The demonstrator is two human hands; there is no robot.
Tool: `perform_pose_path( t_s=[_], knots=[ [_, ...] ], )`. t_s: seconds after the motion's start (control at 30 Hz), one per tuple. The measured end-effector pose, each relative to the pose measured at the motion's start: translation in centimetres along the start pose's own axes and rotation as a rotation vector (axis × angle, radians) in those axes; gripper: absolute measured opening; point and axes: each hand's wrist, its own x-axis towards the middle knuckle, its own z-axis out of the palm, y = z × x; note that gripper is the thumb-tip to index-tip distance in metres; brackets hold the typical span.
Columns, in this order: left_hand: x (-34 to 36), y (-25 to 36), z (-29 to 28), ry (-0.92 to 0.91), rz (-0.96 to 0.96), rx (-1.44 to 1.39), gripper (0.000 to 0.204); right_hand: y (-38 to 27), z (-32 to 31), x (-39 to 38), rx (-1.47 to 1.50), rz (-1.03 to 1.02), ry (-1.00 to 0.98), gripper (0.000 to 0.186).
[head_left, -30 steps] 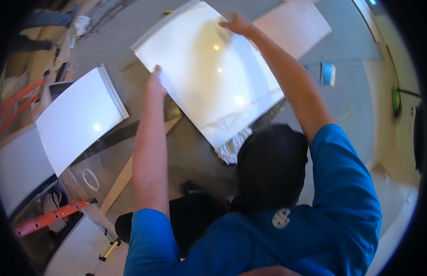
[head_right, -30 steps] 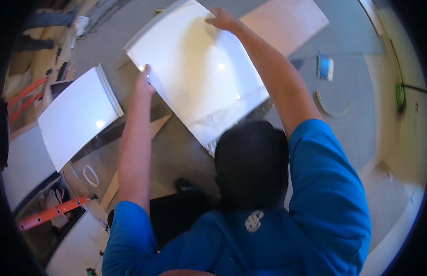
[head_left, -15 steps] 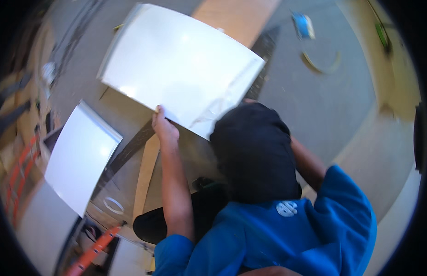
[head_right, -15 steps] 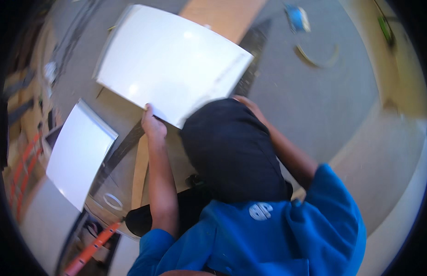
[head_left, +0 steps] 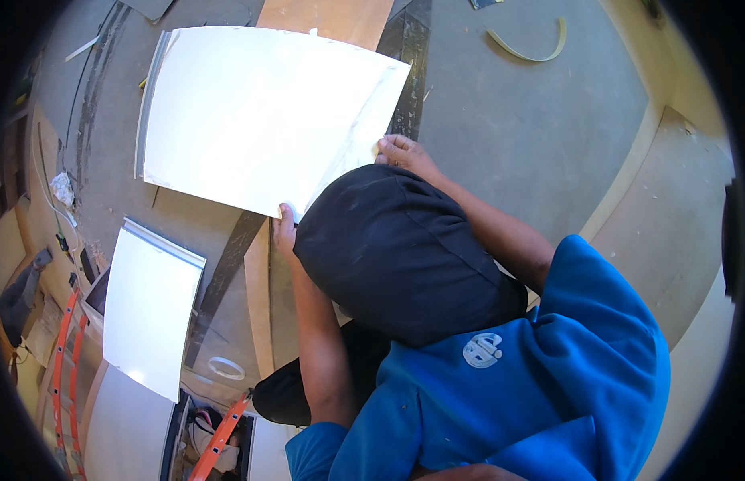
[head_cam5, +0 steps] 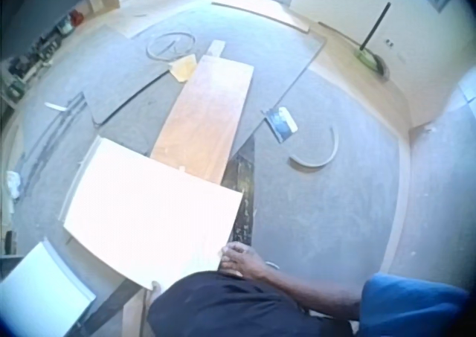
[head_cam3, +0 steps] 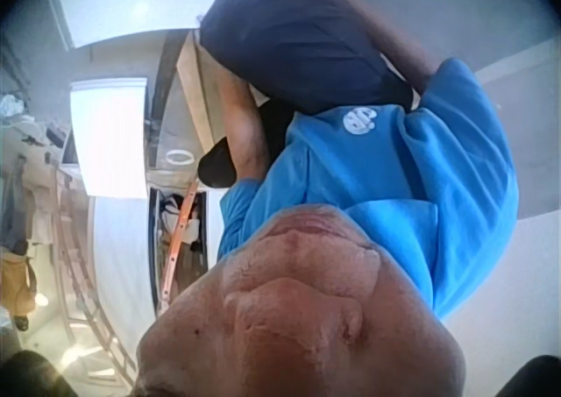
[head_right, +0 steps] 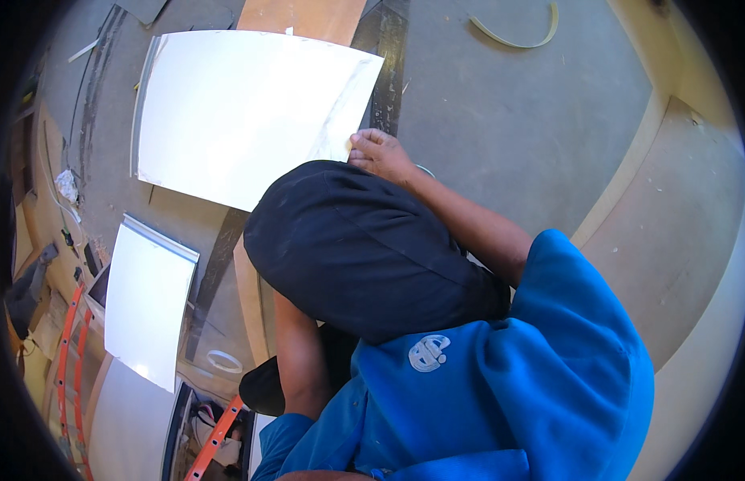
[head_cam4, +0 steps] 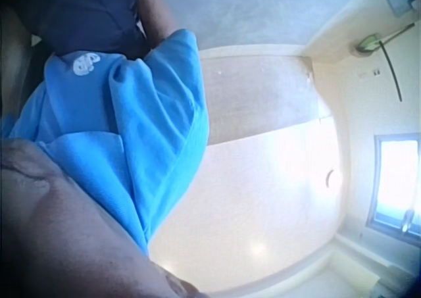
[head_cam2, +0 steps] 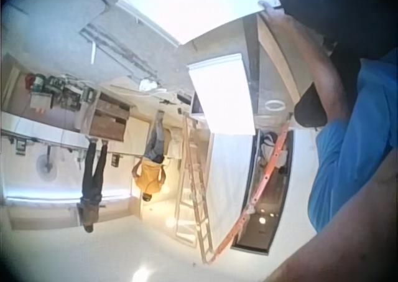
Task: The person sits on the floor and applies white edge banding to the edges of white rectangular panels. They peel the backing, align the strip, press it down, and use a utility knife to trim the excess. The person repeats this process on multiple panels.
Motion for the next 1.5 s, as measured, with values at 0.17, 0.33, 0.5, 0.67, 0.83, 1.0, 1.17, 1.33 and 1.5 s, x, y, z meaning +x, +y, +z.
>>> perform_pose_path(
  t_s=[0.17,0.33,0.5,0.67,0.83,1.0,1.17,1.33,1.5],
  knots=[
    [-2.0,-0.3,1.4,0.017,-0.006,0.004,0.04,-1.2,-0.1,1.3,-0.202,-0.076,0.052,0.029],
    [0.2,-6.1,-4.6,-0.051,0.291,0.229,0.037,-0.8,-1.0,2.0,-0.254,-0.101,0.015,0.025],
    [-2.2,-4.2,0.3,0.224,0.038,-0.024,0.039,-0.4,-1.0,1.8,-0.276,-0.052,0.037,0.026],
    [-4.7,-6.2,1.7,0.379,-0.044,-0.042,0.034,-0.3,-3.4,3.6,-0.176,-0.003,-0.031,0.012],
    [-6.2,-7.6,1.8,0.236,-0.201,-0.065,0.036,0.5,-3.2,2.7,-0.275,0.045,-0.057,0.01],
    [-6.3,-8.2,2.2,0.153,-0.135,-0.121,0.037,1.0,-1.9,1.3,-0.344,0.056,-0.132,0.01],
    [-5.8,-8.8,2.3,0.185,-0.054,-0.062,0.035,1.0,-2.2,1.5,-0.396,0.035,-0.164,0.012],
    [-5.5,-9.3,1.9,0.182,-0.011,-0.07,0.033,0.6,-3.0,2.0,-0.436,0.008,-0.224,0.024],
    [-5.3,-10.1,1.7,0.145,0.015,-0.136,0.033,-1.6,-2.3,2.5,-0.295,0.005,-0.163,0.033]
  ],
)
